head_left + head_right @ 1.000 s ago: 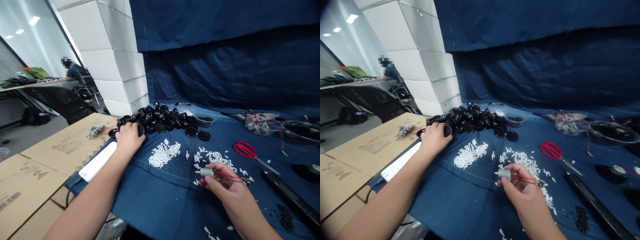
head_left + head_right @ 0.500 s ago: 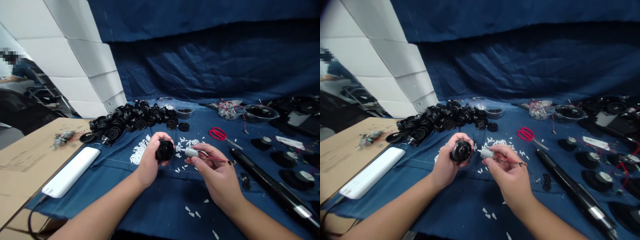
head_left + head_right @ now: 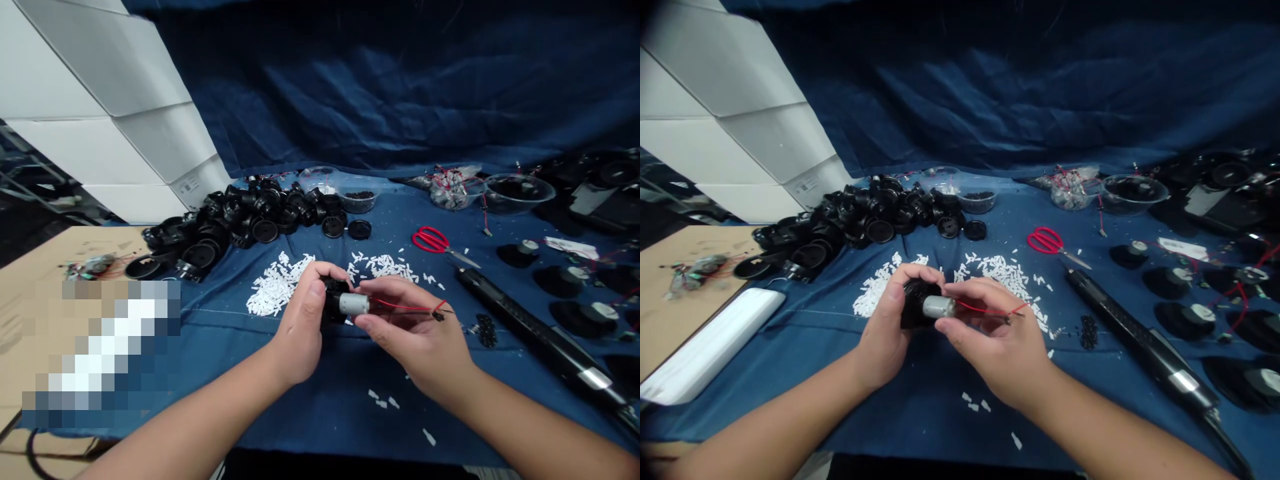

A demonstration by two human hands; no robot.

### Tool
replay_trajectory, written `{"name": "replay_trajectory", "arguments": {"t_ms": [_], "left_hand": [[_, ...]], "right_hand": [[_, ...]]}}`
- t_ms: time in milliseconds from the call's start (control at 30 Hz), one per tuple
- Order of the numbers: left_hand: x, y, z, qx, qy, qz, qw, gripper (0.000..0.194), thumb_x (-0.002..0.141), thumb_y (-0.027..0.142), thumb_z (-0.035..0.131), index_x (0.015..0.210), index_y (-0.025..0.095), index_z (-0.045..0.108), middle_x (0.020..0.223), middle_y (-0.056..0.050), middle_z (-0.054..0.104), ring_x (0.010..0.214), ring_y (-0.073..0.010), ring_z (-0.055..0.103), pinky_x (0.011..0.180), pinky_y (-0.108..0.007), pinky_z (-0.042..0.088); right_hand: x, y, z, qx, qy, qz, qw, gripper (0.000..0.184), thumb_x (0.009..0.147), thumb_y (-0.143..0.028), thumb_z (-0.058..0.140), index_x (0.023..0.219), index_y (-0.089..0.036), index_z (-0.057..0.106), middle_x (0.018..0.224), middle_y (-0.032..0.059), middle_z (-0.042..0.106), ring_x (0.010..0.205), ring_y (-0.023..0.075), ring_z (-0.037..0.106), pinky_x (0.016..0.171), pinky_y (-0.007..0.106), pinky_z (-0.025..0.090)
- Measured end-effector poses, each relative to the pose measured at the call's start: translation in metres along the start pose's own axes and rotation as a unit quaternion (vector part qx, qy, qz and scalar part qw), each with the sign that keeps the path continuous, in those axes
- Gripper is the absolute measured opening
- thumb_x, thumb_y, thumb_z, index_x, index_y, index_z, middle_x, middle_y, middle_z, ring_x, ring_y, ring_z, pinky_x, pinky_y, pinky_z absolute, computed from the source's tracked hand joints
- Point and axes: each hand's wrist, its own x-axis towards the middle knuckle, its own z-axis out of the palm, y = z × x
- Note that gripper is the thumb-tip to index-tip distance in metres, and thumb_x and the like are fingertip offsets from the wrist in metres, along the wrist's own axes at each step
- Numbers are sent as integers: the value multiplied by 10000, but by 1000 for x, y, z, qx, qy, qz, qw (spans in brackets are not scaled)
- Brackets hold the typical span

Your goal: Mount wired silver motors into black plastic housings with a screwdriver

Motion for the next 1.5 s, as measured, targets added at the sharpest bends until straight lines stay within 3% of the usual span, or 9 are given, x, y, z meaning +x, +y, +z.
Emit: {"name": "replay_trajectory", "arguments": {"t_ms": [200, 900, 1000, 1133, 1200, 1300, 1367, 1467, 1500], "left_hand": [[-5, -5, 4, 27, 40, 58, 997, 378, 1130, 546, 311, 1179, 267, 561, 1137, -51, 619, 1045, -214, 603, 992, -395, 472], [-19, -7, 12, 54, 50, 128, 989, 384, 1127, 508, 298, 1206, 238, 560, 1112, -86, 612, 1037, -237, 622, 940, -433, 520], [-14, 5, 9, 136, 28, 184, 973, 375, 1046, 440, 574, 1363, 246, 526, 1247, -108, 583, 1137, -249, 607, 1009, -430, 516], [-10, 17, 3, 120, 13, 193, 974, 813, 873, 259, 843, 1557, 327, 408, 1413, -112, 571, 1184, -236, 652, 1003, -368, 566], [-9, 21, -1, 104, 24, 198, 974, 874, 826, 273, 909, 1556, 351, 435, 1387, -94, 635, 1167, -226, 681, 976, -334, 581], [-7, 27, -10, 148, 63, 245, 956, 859, 738, 410, 972, 1482, 332, 550, 1311, -90, 715, 1123, -256, 710, 961, -366, 585], [-6, 33, -15, 212, 80, 298, 927, 809, 691, 467, 988, 1397, 306, 626, 1234, -92, 754, 1067, -280, 726, 939, -403, 584], [-5, 40, -18, 289, 77, 365, 882, 765, 652, 475, 1000, 1313, 284, 667, 1097, -77, 789, 931, -278, 755, 862, -410, 588], [-5, 41, -18, 299, 72, 374, 875, 744, 650, 475, 996, 1291, 280, 672, 1069, -70, 792, 891, -270, 760, 837, -405, 589]], "right_hand": [[-2, 2, 0, -41, 6, -33, 999, 260, 824, -201, 878, 1042, -326, 812, 1091, 5, 730, 886, 104, 732, 716, 158, 618], [-6, 1, -1, -102, -52, -82, 990, 277, 852, -207, 864, 1108, -303, 819, 1064, 23, 789, 1019, 173, 751, 884, 286, 635], [-3, -1, -1, -37, -32, -27, 998, 240, 861, -253, 860, 1091, -306, 818, 1131, 36, 787, 1073, 204, 752, 937, 336, 647], [0, -1, 2, 175, -10, 138, 975, 433, 815, -311, 904, 1222, -327, 758, 1168, 35, 788, 1015, 190, 773, 863, 304, 656], [-1, 1, 4, 231, -38, 199, 952, 389, 814, -362, 904, 1172, -295, 769, 1082, 36, 800, 914, 166, 771, 816, 283, 649], [-9, 2, 3, 178, -130, 278, 935, 314, 892, -503, 805, 864, -191, 776, 762, 44, 758, 614, 134, 687, 571, 230, 575], [-17, 0, -2, 52, -154, 218, 962, 380, 944, -500, 739, 746, -176, 741, 650, 41, 695, 536, 125, 620, 483, 213, 477], [-23, -6, -10, -155, -84, -64, 982, 66, 939, -268, 751, 987, -244, 789, 796, 32, 702, 696, 149, 639, 633, 271, 509], [-22, -7, -12, -199, -66, -142, 967, 198, 922, -213, 757, 1109, -275, 776, 886, 36, 707, 787, 167, 647, 715, 301, 525]]}}
